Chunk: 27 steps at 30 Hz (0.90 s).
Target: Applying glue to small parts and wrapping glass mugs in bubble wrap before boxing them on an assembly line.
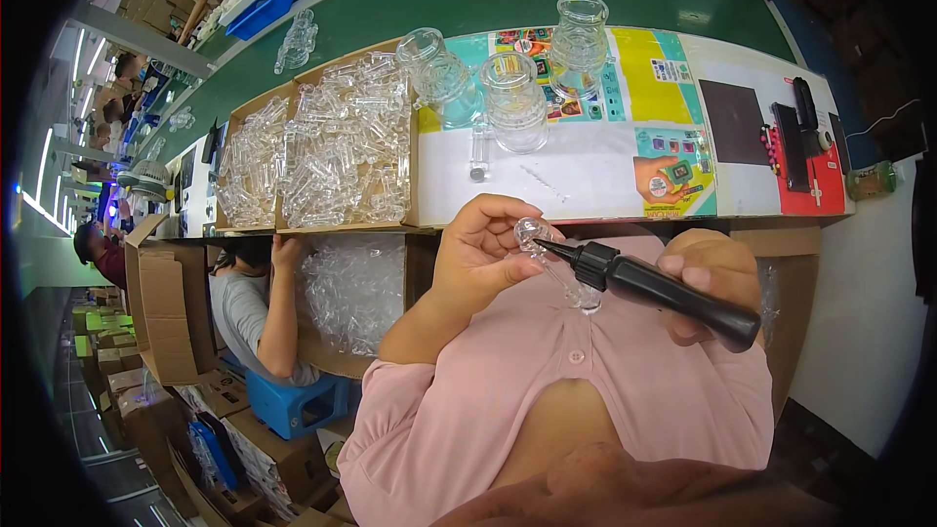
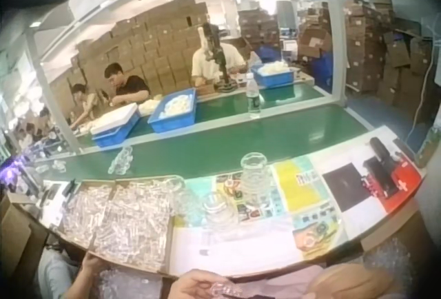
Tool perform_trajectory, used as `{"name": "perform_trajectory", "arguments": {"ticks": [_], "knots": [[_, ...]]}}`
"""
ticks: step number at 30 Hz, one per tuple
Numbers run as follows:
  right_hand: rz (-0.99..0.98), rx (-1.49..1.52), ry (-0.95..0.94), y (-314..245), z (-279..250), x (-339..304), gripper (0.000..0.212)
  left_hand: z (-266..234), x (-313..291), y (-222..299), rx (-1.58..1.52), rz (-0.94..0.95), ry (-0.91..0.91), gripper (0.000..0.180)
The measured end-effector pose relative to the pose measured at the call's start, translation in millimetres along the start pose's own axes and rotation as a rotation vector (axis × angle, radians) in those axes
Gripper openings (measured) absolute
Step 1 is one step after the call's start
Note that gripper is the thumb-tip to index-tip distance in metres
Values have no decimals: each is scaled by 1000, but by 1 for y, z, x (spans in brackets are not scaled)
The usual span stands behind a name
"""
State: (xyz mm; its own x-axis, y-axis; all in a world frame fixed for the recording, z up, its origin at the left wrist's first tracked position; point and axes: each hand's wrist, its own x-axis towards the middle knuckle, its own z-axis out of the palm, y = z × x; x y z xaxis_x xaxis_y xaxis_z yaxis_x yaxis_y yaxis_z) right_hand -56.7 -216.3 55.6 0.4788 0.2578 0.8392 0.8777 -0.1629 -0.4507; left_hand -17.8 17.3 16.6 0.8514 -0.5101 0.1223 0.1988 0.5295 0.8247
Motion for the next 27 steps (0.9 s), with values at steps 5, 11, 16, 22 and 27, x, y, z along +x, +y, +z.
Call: {"name": "perform_trajectory", "arguments": {"ticks": [5,11,16,22,27], "knots": [[-5,107,-77,-3,-1,1,43,-2,-1,-2,-12,-6,-11,45],[-130,-24,-164,-6,-3,3,45,-2,-1,-4,30,52,32,44],[-329,-66,-73,2,9,12,25,-1,-3,-6,139,87,100,44],[-370,-39,-57,7,14,6,24,-3,-2,-9,541,393,104,43],[-367,-63,-75,6,13,8,25,-4,-1,-10,692,526,159,45]]}}
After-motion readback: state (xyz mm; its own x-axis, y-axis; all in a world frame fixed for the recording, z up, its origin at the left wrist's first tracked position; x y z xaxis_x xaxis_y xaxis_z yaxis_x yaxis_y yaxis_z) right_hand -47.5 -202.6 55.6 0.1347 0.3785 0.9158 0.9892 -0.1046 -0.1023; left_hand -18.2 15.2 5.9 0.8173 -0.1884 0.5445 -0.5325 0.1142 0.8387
